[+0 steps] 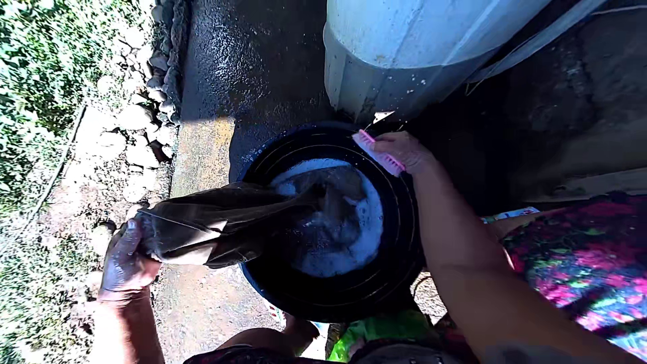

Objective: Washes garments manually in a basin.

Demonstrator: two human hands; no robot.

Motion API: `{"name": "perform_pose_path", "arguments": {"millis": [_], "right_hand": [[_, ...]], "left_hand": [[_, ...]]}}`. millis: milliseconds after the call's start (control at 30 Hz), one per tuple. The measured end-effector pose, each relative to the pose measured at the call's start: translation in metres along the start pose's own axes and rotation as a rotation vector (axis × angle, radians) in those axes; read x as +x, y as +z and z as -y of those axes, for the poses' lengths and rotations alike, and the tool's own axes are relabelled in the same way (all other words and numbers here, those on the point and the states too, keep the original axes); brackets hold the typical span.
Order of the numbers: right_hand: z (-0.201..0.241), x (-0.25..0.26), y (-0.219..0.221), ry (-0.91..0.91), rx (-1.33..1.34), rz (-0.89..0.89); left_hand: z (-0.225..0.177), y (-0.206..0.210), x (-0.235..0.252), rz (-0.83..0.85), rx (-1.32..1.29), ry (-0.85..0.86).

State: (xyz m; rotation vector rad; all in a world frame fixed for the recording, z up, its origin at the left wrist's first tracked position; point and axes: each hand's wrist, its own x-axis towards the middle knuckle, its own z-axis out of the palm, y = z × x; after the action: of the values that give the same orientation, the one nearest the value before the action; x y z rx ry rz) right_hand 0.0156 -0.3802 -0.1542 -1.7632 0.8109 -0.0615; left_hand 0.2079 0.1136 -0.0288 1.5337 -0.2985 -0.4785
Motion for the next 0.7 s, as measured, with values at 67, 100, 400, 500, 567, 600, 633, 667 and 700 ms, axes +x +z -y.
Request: {"name": "perform_pose_path", "arguments": {"millis": [67,100,400,500,567,600,633,667,700], "right_hand": [[-0.006,-0.001,0.033,0.102,-0.201,0.345],[-0.019,-0.005,0.061,0.144,-0.312,0.495],[-0.074,-0.039,0.156,0.461,-0.061,0.293],[-0.070,-0.029,0.095,0.207,0.370,0.090],[-0.068,-0.017,0.058,0.089,0.534,-0.125],[-0.061,-0.009,0.042,0.055,0.525,-0.222],[-0.051,-0.005,0.028,0.048,0.422,-0.287],[-0.040,-0.001,0.016,0.077,0.267,-0.316],[-0.032,0.003,0.008,0.131,0.119,-0.302]], "left_hand": [[0.020,-0.002,0.007,-0.027,-0.024,-0.019],[0.023,0.003,0.010,-0.041,-0.013,0.001],[-0.013,-0.015,0.008,0.118,-0.055,0.220],[-0.005,-0.021,0.009,0.078,-0.038,0.236],[0.006,-0.029,0.010,-0.009,-0.012,0.236],[0.012,-0.034,0.009,-0.073,0.022,0.228],[0.018,-0.035,0.006,-0.141,0.087,0.194],[0.023,-0.032,0.002,-0.209,0.188,0.117],[0.030,-0.029,-0.003,-0.240,0.315,-0.008]]}}
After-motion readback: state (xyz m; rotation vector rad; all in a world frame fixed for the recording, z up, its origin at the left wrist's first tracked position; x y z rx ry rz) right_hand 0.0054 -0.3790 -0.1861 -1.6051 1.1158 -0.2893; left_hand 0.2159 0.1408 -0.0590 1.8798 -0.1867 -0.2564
